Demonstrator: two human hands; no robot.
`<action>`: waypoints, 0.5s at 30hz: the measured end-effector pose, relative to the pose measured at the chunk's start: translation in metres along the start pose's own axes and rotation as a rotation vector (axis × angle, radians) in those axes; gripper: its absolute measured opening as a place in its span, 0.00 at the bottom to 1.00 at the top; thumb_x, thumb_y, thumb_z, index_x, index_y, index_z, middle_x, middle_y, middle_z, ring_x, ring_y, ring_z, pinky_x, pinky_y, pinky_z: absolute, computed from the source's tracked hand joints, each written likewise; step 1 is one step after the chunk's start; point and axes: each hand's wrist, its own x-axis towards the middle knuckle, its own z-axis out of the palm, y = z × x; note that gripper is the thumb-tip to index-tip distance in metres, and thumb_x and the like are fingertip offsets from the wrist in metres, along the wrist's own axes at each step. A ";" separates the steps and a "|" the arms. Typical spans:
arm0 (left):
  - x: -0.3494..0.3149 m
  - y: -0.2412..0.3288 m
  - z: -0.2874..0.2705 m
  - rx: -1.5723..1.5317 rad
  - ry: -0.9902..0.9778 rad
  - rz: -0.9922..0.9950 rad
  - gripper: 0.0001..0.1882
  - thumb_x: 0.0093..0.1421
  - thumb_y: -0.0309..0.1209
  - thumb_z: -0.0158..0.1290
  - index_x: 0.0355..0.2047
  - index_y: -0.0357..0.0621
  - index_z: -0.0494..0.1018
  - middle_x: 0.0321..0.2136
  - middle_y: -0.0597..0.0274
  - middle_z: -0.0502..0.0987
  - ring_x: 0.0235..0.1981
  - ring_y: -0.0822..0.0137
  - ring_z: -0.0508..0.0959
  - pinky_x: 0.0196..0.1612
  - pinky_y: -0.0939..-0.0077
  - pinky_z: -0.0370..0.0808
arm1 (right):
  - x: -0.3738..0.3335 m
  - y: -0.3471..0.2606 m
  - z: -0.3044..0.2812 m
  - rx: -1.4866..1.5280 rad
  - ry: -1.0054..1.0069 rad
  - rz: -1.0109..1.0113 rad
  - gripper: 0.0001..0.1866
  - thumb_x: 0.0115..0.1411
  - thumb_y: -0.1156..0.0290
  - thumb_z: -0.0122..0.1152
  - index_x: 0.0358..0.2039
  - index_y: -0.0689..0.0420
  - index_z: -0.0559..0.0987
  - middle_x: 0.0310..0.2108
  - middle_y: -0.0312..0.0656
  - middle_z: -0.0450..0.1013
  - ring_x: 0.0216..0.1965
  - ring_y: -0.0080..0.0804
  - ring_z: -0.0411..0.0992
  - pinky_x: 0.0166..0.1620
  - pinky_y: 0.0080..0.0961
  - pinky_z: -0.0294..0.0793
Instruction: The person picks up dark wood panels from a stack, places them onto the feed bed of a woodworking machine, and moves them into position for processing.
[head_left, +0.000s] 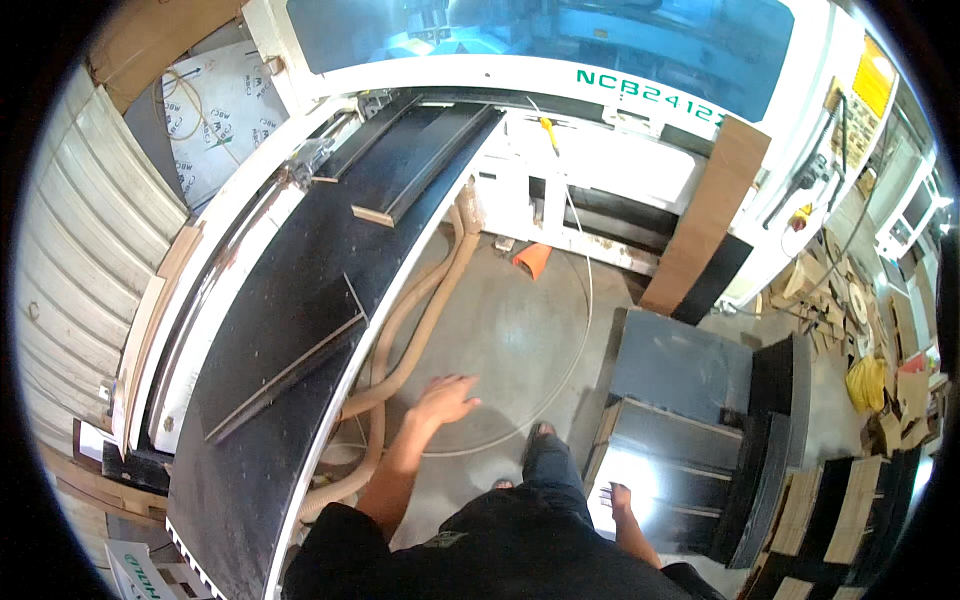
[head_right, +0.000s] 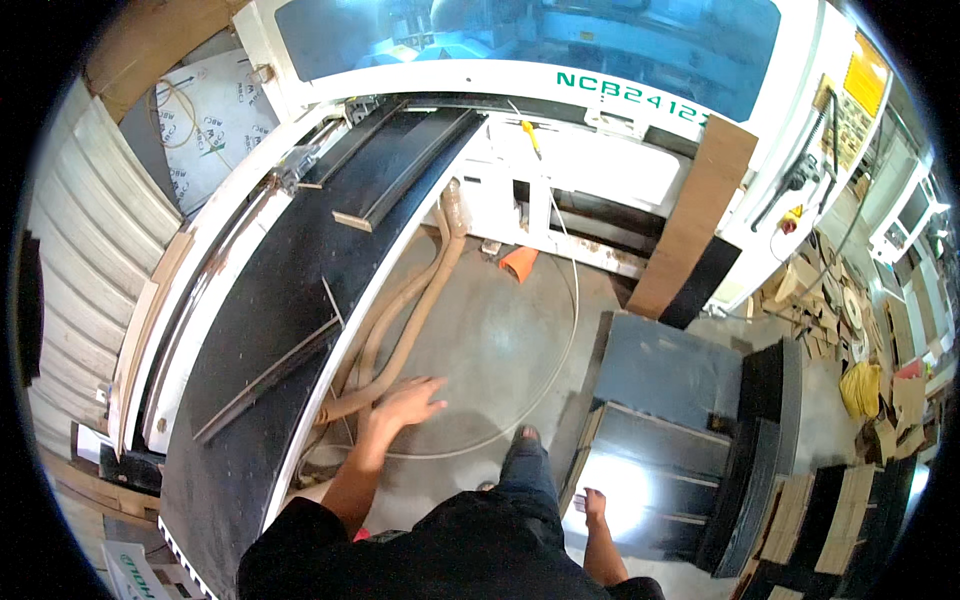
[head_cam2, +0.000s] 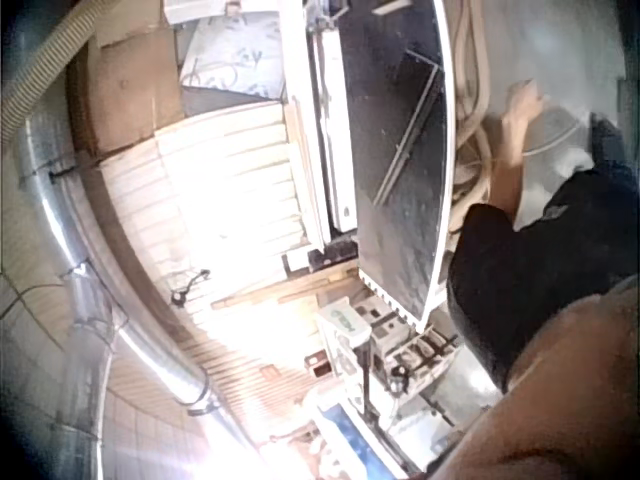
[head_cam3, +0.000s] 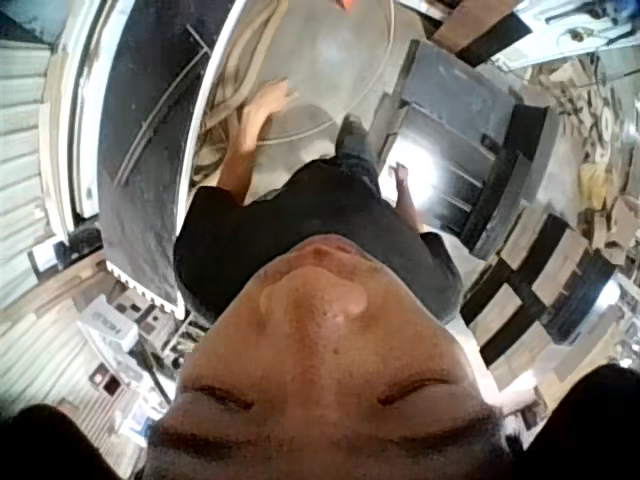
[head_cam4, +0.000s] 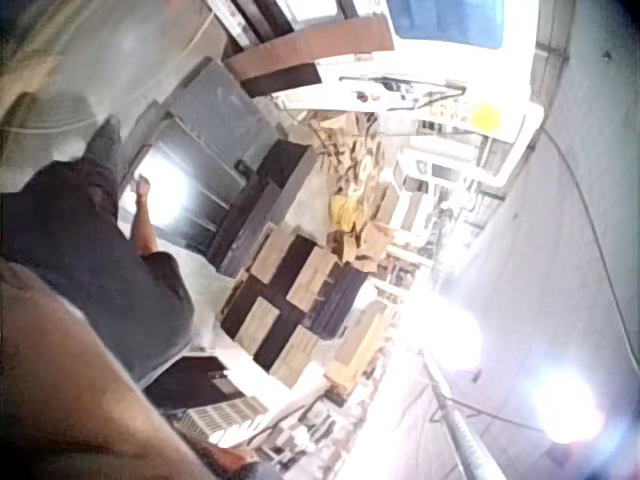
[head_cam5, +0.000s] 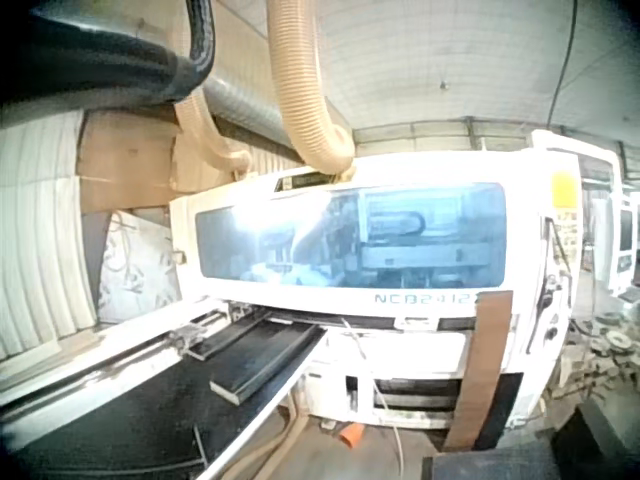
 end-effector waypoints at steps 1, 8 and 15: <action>0.033 0.014 -0.012 -0.028 0.012 0.081 0.31 0.65 0.44 0.54 0.65 0.41 0.66 0.61 0.43 0.71 0.62 0.47 0.71 0.64 0.55 0.66 | 0.027 0.034 -0.028 0.029 0.048 0.109 0.20 0.66 0.57 0.56 0.48 0.61 0.78 0.26 0.43 0.76 0.30 0.40 0.80 0.29 0.39 0.80; 0.156 0.016 -0.035 -0.393 0.120 -0.026 0.28 0.65 0.43 0.55 0.64 0.49 0.69 0.59 0.45 0.73 0.61 0.45 0.72 0.63 0.55 0.68 | 0.130 -0.102 0.026 -0.244 -0.210 0.116 0.12 0.67 0.63 0.55 0.37 0.57 0.81 0.26 0.45 0.77 0.27 0.38 0.78 0.27 0.38 0.77; 0.162 -0.065 -0.008 -0.217 0.205 -0.364 0.24 0.64 0.41 0.54 0.59 0.49 0.73 0.54 0.47 0.77 0.56 0.44 0.75 0.59 0.54 0.72 | 0.345 -0.388 0.212 -0.318 -0.361 -0.332 0.17 0.70 0.61 0.52 0.46 0.63 0.78 0.27 0.42 0.78 0.24 0.29 0.76 0.25 0.27 0.74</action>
